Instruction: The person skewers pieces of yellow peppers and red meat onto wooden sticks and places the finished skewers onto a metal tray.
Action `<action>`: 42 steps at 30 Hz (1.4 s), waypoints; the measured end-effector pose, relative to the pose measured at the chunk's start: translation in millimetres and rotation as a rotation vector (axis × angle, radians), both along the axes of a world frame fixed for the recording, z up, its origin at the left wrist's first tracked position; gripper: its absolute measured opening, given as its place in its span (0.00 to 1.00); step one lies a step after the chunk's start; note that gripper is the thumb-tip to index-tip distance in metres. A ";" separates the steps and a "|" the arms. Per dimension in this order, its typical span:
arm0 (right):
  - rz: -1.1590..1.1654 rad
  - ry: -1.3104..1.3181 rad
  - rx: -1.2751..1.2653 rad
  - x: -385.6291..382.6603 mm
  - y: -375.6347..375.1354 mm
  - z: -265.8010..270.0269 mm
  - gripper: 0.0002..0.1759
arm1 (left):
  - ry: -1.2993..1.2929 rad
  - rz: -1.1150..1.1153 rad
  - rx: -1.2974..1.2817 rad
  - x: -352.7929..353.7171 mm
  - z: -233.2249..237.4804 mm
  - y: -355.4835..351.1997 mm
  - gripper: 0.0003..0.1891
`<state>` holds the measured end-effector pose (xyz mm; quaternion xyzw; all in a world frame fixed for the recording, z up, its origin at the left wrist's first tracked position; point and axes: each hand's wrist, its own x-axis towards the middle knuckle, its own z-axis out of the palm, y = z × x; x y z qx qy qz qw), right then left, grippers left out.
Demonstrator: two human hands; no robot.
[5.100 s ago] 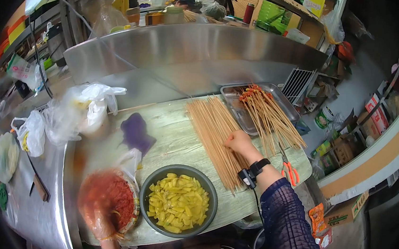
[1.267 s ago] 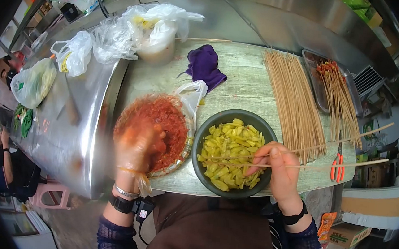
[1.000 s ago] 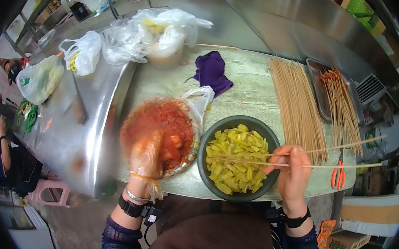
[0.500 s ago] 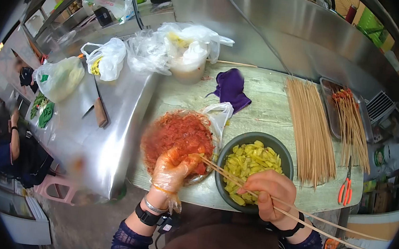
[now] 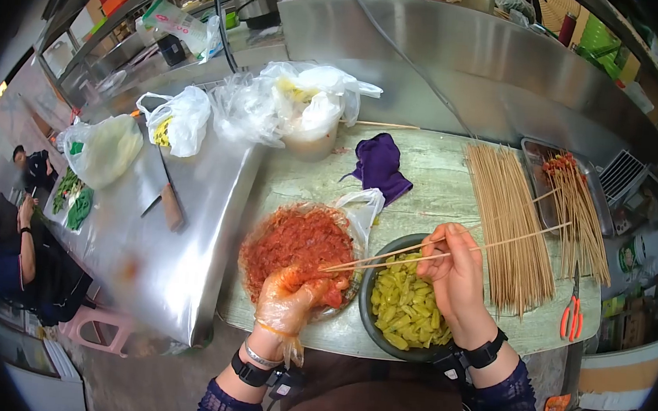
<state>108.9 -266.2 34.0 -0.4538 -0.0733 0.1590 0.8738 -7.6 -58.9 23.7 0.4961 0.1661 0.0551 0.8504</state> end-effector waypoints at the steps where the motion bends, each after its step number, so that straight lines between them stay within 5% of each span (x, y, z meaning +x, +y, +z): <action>1: 0.010 0.010 0.006 1.4 -0.3 -1.6 0.13 | 0.013 -0.008 0.018 -1.2 2.3 -0.1 0.14; 14: 0.010 -0.037 -0.095 4.6 -3.2 -4.1 0.14 | -0.128 -0.044 0.031 -0.5 -8.9 4.4 0.20; 20: -0.026 -0.088 -0.153 1.4 1.9 1.2 0.15 | -0.141 0.012 -0.306 -2.7 -19.7 6.0 0.19; 29: -0.024 -0.110 -0.166 1.1 3.1 4.9 0.14 | 0.046 -0.097 -0.166 -1.2 -3.3 3.3 0.20; 35: -0.135 -0.359 -0.106 -24.0 -12.8 15.2 0.15 | -0.206 0.047 -0.598 0.1 -15.2 9.1 0.19; 42: -0.130 -0.763 -0.204 -53.0 -8.4 4.3 0.17 | -0.256 0.144 -0.653 5.5 -21.4 -2.9 0.19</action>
